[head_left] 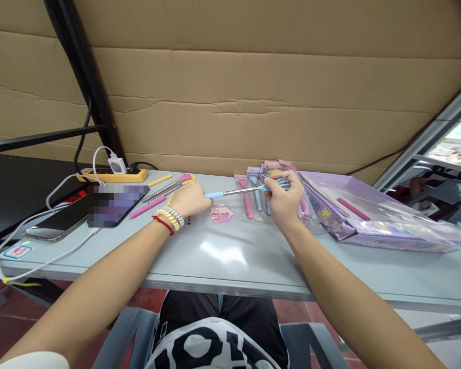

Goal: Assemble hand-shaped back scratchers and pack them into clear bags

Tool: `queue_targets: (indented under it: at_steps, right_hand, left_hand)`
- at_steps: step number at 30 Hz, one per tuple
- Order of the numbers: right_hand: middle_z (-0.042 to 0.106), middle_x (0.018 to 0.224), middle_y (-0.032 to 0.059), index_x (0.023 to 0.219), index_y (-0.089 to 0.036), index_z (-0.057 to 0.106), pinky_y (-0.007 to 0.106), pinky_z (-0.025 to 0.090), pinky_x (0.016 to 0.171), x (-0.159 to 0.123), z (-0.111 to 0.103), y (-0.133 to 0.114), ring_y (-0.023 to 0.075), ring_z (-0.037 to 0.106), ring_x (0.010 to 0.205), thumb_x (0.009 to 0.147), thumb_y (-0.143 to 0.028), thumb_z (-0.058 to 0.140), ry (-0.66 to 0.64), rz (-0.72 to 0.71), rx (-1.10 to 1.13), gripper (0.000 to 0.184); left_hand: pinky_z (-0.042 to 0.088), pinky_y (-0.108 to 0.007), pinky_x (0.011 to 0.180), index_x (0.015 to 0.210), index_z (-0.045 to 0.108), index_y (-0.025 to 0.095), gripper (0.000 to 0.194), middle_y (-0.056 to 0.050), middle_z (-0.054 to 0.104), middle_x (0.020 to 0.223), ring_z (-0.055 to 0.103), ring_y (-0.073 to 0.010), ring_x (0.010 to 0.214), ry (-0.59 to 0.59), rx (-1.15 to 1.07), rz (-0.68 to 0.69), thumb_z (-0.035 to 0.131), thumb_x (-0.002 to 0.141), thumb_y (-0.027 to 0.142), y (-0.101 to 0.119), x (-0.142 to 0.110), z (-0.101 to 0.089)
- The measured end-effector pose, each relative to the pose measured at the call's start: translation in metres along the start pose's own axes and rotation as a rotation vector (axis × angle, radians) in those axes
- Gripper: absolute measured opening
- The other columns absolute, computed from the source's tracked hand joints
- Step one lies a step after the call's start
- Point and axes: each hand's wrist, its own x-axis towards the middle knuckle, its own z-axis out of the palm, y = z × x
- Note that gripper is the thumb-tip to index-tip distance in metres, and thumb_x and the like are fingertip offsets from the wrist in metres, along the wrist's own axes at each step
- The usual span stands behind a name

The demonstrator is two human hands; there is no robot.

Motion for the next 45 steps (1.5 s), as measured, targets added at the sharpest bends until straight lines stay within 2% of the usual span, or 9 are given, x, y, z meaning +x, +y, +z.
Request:
queue_targets:
  at_steps: [9,16,20,23,28,33,38,41,45]
  right_hand:
    - [0.05,0.056,-0.0061,0.066,-0.017,0.054,0.02,0.04,0.041,-0.004,0.001,-0.003,0.0088,0.049,0.045,0.062,-0.025,0.063,0.005,-0.067,-0.025,0.013]
    - [0.051,0.054,-0.0061,0.068,-0.018,0.053,0.021,0.04,0.044,-0.007,0.001,-0.004,0.0093,0.05,0.045,0.065,-0.027,0.062,-0.084,-0.099,-0.064,0.013]
    - [0.051,0.053,-0.0059,0.07,-0.019,0.052,0.021,0.038,0.046,-0.004,-0.002,-0.004,0.0092,0.049,0.045,0.067,-0.029,0.062,-0.192,-0.073,-0.076,0.015]
    - [0.053,0.053,-0.005,0.072,-0.018,0.053,0.021,0.036,0.044,0.002,-0.006,-0.003,0.008,0.045,0.042,0.069,-0.032,0.064,-0.335,-0.044,-0.057,0.018]
    - [0.06,0.058,-0.0006,0.075,-0.017,0.056,0.021,0.031,0.037,0.015,-0.011,-0.001,0.009,0.046,0.039,0.069,-0.04,0.063,-0.572,0.244,0.052,0.025]
    - [0.061,0.057,0.0029,0.068,-0.016,0.054,0.02,0.027,0.032,0.023,-0.013,0.002,0.0093,0.046,0.036,0.064,-0.032,0.065,-0.549,0.526,-0.011,0.02]
    - [0.059,0.053,0.0032,0.067,-0.014,0.056,0.019,0.026,0.031,0.027,-0.014,0.007,0.0082,0.044,0.035,0.068,-0.028,0.06,-0.51,0.587,-0.136,0.014]
    - [0.057,0.051,0.0016,0.069,-0.015,0.057,0.02,0.024,0.032,0.029,-0.016,0.014,0.008,0.04,0.034,0.07,-0.031,0.058,-0.497,0.554,-0.278,0.017]
    - [0.05,0.046,-0.0016,0.059,-0.017,0.054,0.022,0.029,0.039,0.031,-0.021,0.024,0.0093,0.04,0.038,0.071,-0.037,0.058,-0.443,0.316,-0.618,0.023]
  left_hand:
    - [0.028,-0.032,0.05,0.05,0.047,0.02,0.024,-0.006,0.05,0.052,0.049,-0.019,0.051,-0.031,-0.066,0.032,0.055,0.066,0.036,0.001,-0.001,0.003]
    - [0.027,-0.03,0.049,0.049,0.045,0.02,0.028,-0.004,0.048,0.049,0.047,-0.0178,0.047,-0.047,-0.1,0.039,0.056,0.067,0.038,-0.001,0.001,0.006]
    - [0.026,-0.029,0.048,0.049,0.047,0.019,0.028,-0.004,0.049,0.048,0.047,-0.0173,0.048,0.051,-0.075,0.093,0.055,0.068,0.038,-0.006,0.004,0.006]
    - [0.025,-0.029,0.049,0.053,0.051,0.02,0.024,-0.004,0.055,0.054,0.049,-0.0177,0.053,0.176,-0.034,0.142,0.053,0.07,0.037,-0.012,0.006,0.003]
    - [0.03,-0.028,0.055,0.066,0.059,0.02,0.017,-0.004,0.061,0.062,0.052,-0.0172,0.059,0.343,-0.001,0.292,0.05,0.073,0.031,-0.023,0.01,0.0]
    - [0.033,-0.026,0.058,0.081,0.067,0.017,0.026,-0.003,0.063,0.065,0.052,-0.015,0.06,0.358,-0.049,0.47,0.052,0.081,0.039,-0.027,0.01,0.002]
    - [0.035,-0.025,0.06,0.083,0.071,0.018,0.031,-0.002,0.065,0.064,0.053,-0.0128,0.058,0.306,-0.098,0.649,0.053,0.085,0.043,-0.026,0.009,0.005]
    - [0.034,-0.025,0.058,0.081,0.072,0.018,0.031,-0.002,0.064,0.06,0.051,-0.0121,0.054,0.297,-0.096,0.691,0.052,0.085,0.042,-0.022,0.005,0.005]
    - [0.035,-0.026,0.058,0.086,0.074,0.017,0.032,-0.005,0.066,0.061,0.054,-0.0136,0.055,0.296,-0.042,0.674,0.048,0.087,0.037,-0.011,-0.004,0.005]
